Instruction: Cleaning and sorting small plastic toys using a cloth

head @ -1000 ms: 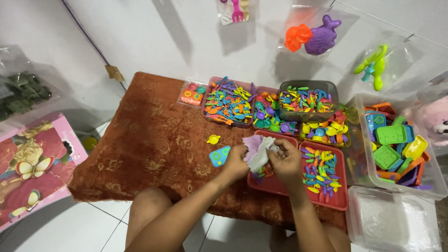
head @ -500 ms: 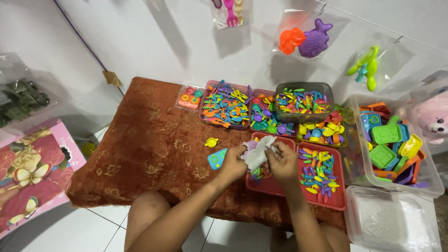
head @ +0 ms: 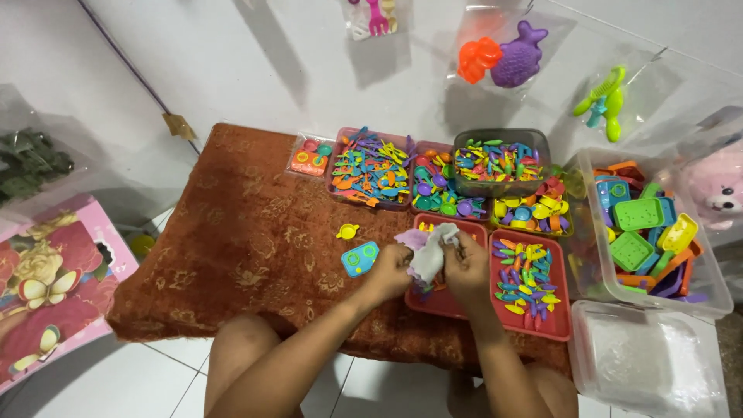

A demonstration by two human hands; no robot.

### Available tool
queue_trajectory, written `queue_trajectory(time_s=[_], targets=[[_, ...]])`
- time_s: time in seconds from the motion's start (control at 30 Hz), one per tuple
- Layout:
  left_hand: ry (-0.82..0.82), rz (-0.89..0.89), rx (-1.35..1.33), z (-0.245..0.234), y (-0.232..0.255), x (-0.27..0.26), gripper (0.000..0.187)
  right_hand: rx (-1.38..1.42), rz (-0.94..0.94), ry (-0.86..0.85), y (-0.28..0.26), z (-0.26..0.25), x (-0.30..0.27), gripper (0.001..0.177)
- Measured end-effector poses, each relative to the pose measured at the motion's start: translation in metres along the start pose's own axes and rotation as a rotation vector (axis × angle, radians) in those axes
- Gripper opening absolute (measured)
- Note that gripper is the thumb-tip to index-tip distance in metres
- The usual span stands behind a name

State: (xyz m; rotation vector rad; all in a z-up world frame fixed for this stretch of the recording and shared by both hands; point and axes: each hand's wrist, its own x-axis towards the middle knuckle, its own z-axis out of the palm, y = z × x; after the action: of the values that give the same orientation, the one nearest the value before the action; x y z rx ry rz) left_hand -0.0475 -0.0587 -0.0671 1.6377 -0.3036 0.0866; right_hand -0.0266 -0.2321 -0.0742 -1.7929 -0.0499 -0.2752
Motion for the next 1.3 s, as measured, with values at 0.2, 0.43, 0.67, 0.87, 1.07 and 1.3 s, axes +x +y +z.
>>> queue_trajectory(time_s=[0.2,0.43,0.67,0.87,1.07,1.3], targets=[[0.008,-0.104,-0.241,-0.002,0.036,-0.001,0.021,0.074,0.059,-0.034,-0.049,-0.002,-0.009,0.025],[0.103,-0.211,0.042,0.008,0.001,0.000,0.015,-0.130,0.018,-0.030,-0.012,-0.008,-0.002,0.019],[0.155,-0.190,-0.118,-0.004,0.054,0.002,0.022,0.085,0.093,-0.113,-0.039,-0.001,-0.007,0.036],[-0.089,-0.204,0.243,-0.003,0.001,-0.003,0.022,-0.213,-0.016,0.028,-0.034,0.001,-0.015,0.018],[0.045,-0.184,0.148,-0.011,0.040,0.004,0.014,-0.005,0.014,-0.078,-0.042,0.001,-0.010,0.033],[0.012,-0.105,0.046,-0.018,0.044,0.003,0.016,0.126,0.070,-0.036,-0.030,0.007,-0.013,0.022]])
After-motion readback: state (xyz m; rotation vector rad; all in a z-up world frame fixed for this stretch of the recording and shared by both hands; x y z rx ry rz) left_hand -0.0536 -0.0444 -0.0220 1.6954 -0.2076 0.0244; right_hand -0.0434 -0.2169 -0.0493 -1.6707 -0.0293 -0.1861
